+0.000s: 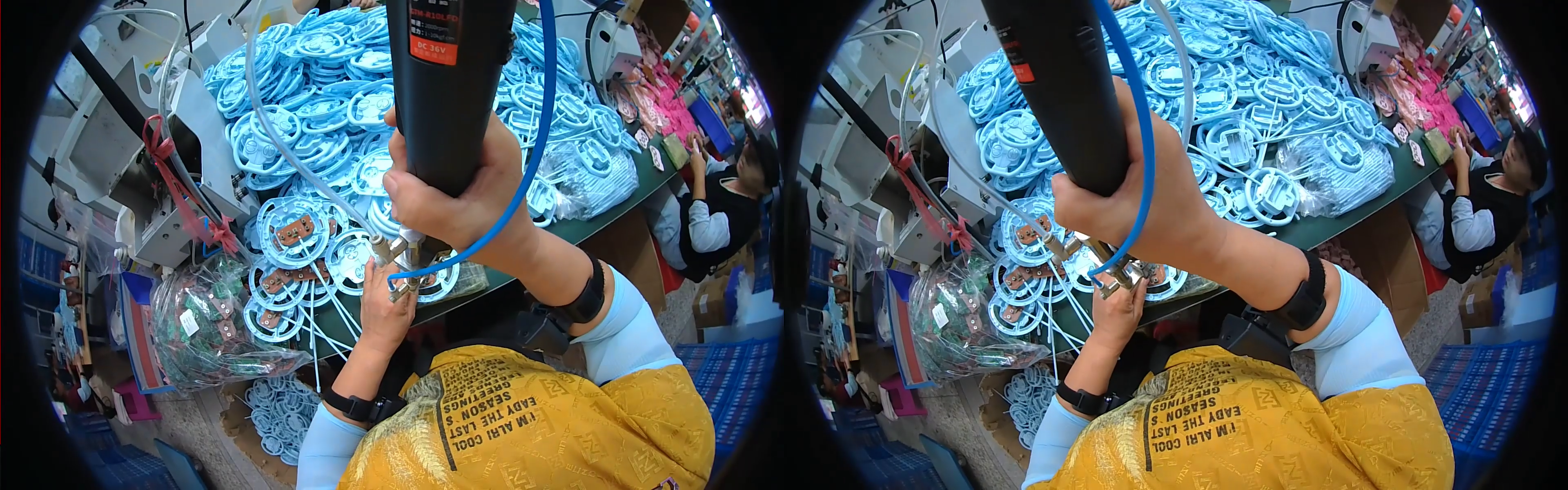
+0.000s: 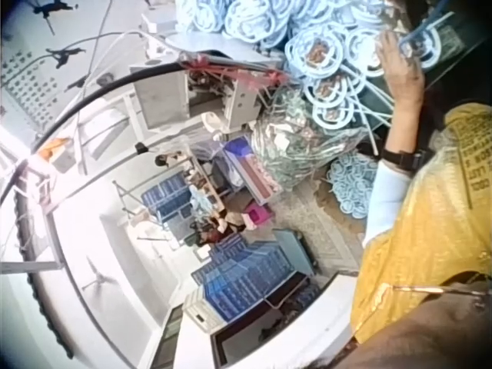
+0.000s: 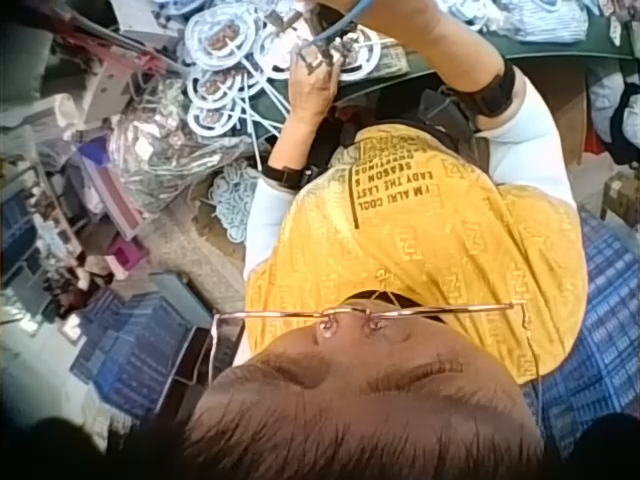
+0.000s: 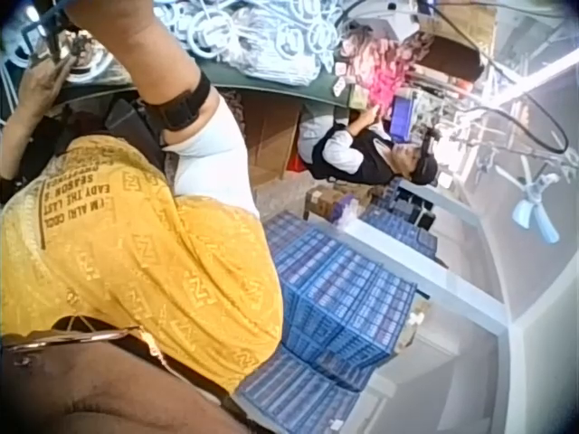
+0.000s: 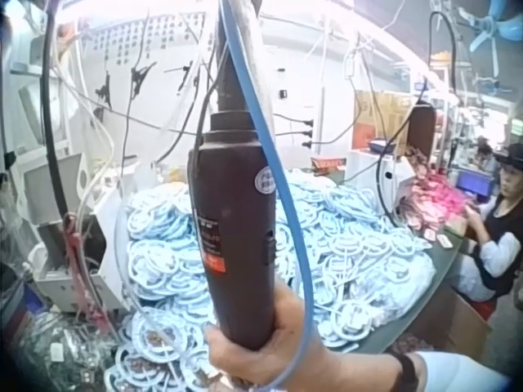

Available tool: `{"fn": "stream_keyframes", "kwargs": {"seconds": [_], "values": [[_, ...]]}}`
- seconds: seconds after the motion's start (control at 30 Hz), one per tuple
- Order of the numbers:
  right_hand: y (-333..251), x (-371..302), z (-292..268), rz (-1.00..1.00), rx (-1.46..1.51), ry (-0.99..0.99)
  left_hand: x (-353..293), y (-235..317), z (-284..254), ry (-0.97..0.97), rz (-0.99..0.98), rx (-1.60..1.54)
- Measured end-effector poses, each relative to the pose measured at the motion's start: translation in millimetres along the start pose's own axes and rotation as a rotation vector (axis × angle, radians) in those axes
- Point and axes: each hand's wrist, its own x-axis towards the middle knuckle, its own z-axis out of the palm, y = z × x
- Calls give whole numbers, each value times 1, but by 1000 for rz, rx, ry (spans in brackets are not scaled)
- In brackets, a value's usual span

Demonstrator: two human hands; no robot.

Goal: Assembling electronic toy components onto a plastic frame using an electric screwdriver.

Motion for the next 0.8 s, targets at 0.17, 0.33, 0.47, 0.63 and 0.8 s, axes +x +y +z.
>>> {"fn": "stream_keyframes", "kwargs": {"seconds": [0.17, 0.33, 0.47, 0.63, 0.8], "values": [[0, -11, 3, 48, -4, 14, -2, -1, -2, -28, -9, -24], [-5, -21, -2, -30, 72, -17, 1, -4, 0, -118, -70, -72], [-36, -5, -7, 112, 129, 28, -3, -2, -1, -43, 26, 59], [-24, -10, -8, 16, 23, 33, -1, 1, 0, -20, 38, 63], [-10, -14, -11, -69, -62, -12, 2, 0, 0, -30, 39, 51]]}}
